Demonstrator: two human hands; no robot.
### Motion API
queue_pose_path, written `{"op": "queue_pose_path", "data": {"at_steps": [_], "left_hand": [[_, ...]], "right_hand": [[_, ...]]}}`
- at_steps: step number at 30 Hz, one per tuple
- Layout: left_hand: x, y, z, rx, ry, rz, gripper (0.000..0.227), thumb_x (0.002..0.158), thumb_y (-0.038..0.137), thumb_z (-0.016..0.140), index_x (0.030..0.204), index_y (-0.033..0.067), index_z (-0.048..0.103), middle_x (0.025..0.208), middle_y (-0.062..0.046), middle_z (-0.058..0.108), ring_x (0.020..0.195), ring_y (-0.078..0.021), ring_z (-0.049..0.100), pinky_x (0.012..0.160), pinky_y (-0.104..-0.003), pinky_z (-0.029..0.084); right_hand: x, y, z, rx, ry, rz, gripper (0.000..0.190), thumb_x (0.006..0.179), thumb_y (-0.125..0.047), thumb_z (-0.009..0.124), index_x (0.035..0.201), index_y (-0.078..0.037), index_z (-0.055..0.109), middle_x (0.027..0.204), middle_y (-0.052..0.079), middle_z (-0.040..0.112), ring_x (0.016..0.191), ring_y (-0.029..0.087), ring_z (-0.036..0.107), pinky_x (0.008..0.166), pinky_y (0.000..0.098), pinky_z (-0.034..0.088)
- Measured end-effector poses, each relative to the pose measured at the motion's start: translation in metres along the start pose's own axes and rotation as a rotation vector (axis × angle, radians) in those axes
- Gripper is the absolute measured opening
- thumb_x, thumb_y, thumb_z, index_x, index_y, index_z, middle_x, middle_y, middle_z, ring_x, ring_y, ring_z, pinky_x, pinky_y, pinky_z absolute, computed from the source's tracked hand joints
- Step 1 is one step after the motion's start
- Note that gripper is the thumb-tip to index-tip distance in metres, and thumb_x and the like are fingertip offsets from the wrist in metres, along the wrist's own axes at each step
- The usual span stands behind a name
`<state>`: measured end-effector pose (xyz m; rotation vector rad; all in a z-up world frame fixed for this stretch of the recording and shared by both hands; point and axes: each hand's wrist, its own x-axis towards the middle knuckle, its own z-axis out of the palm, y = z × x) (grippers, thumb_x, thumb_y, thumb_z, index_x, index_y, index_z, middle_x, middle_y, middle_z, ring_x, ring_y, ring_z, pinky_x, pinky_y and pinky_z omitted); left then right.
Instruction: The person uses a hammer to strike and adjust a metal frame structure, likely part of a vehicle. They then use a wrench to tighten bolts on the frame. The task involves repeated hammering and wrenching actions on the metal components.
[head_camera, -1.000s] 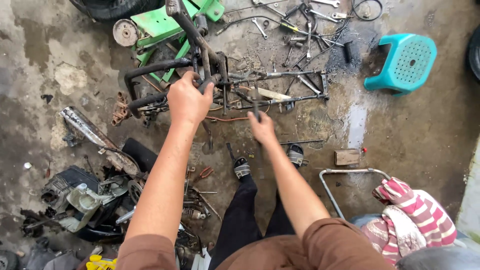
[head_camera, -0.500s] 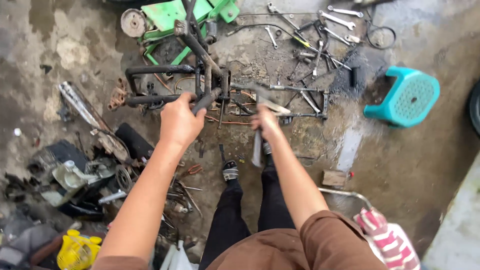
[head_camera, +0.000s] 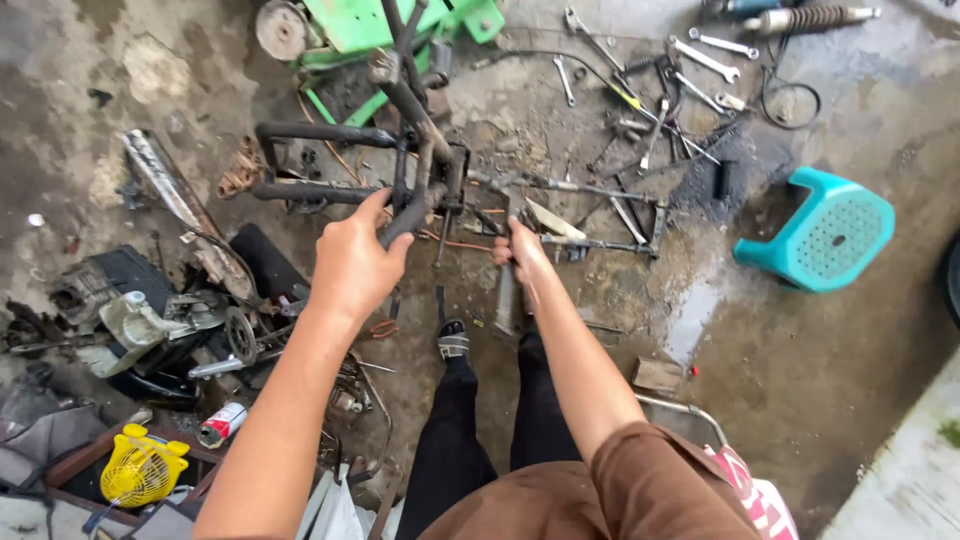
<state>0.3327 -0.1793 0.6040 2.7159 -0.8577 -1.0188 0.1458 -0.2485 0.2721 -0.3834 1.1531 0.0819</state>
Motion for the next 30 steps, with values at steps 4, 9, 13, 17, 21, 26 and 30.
{"op": "queue_pose_path", "data": {"at_steps": [4, 9, 13, 17, 21, 26, 30], "left_hand": [[0.001, 0.011, -0.011, -0.046, -0.011, 0.009, 0.057, 0.092, 0.019, 0.072, 0.145, 0.0026, 0.058, 0.121, -0.028, 0.071, 0.112, -0.0436, 0.069, 0.091, -0.055, 0.058], [-0.008, 0.024, -0.022, -0.101, -0.01, 0.029, 0.058, 0.095, 0.013, 0.07, 0.147, -0.004, 0.053, 0.123, -0.034, 0.066, 0.115, -0.0483, 0.065, 0.09, -0.058, 0.058], [-0.018, 0.027, -0.023, -0.076, -0.019, 0.017, 0.06, 0.094, 0.016, 0.071, 0.149, -0.0008, 0.052, 0.124, -0.033, 0.066, 0.11, -0.0495, 0.067, 0.083, -0.061, 0.06], [-0.003, 0.011, -0.012, -0.013, 0.019, 0.035, 0.066, 0.09, 0.027, 0.075, 0.148, 0.0072, 0.053, 0.123, -0.024, 0.071, 0.108, -0.0462, 0.069, 0.087, -0.06, 0.059], [0.007, -0.008, 0.002, -0.052, 0.032, 0.044, 0.064, 0.092, 0.026, 0.073, 0.149, 0.0049, 0.051, 0.12, -0.032, 0.069, 0.105, -0.0501, 0.069, 0.081, -0.059, 0.061], [0.012, -0.025, 0.01, 0.0, 0.086, 0.096, 0.063, 0.086, 0.029, 0.077, 0.144, 0.0124, 0.058, 0.118, -0.026, 0.072, 0.107, -0.0475, 0.069, 0.091, -0.059, 0.057], [0.015, -0.021, 0.009, -0.07, 0.077, 0.083, 0.062, 0.087, 0.026, 0.076, 0.145, 0.0112, 0.057, 0.113, -0.025, 0.074, 0.107, -0.0434, 0.071, 0.089, -0.057, 0.058]], "right_hand": [[-0.071, -0.047, 0.018, -0.04, -0.23, 0.113, 0.042, 0.105, -0.055, 0.048, 0.092, -0.015, 0.054, 0.056, -0.011, 0.032, 0.033, 0.0, 0.031, 0.027, 0.0181, 0.031], [-0.031, -0.014, 0.006, -0.077, -0.214, 0.063, 0.041, 0.106, -0.057, 0.043, 0.096, -0.018, 0.049, 0.061, -0.012, 0.031, 0.036, 0.0, 0.03, 0.031, 0.0191, 0.031], [-0.052, -0.006, 0.014, -0.113, -0.064, -0.123, 0.042, 0.105, -0.05, 0.055, 0.11, -0.009, 0.062, 0.061, 0.001, 0.046, 0.036, 0.011, 0.045, 0.03, 0.0295, 0.041], [-0.072, 0.015, 0.002, -0.23, 0.204, -0.339, 0.053, 0.105, -0.045, 0.061, 0.139, -0.004, 0.057, 0.081, 0.011, 0.057, 0.056, 0.02, 0.057, 0.041, 0.0338, 0.054], [-0.136, 0.022, 0.017, -0.713, 0.191, -0.928, 0.015, 0.101, -0.022, 0.057, 0.097, -0.012, 0.067, 0.067, 0.016, 0.064, 0.062, 0.036, 0.061, 0.057, 0.044, 0.05], [-0.127, 0.036, 0.016, -1.309, 0.045, -1.018, 0.022, 0.098, -0.032, 0.061, 0.112, -0.015, 0.058, 0.077, 0.018, 0.07, 0.071, 0.041, 0.071, 0.064, 0.0544, 0.055], [-0.137, 0.05, 0.021, -1.167, 0.119, -1.067, 0.021, 0.099, -0.026, 0.061, 0.109, -0.008, 0.057, 0.071, 0.022, 0.067, 0.068, 0.046, 0.069, 0.059, 0.0549, 0.053]]}}
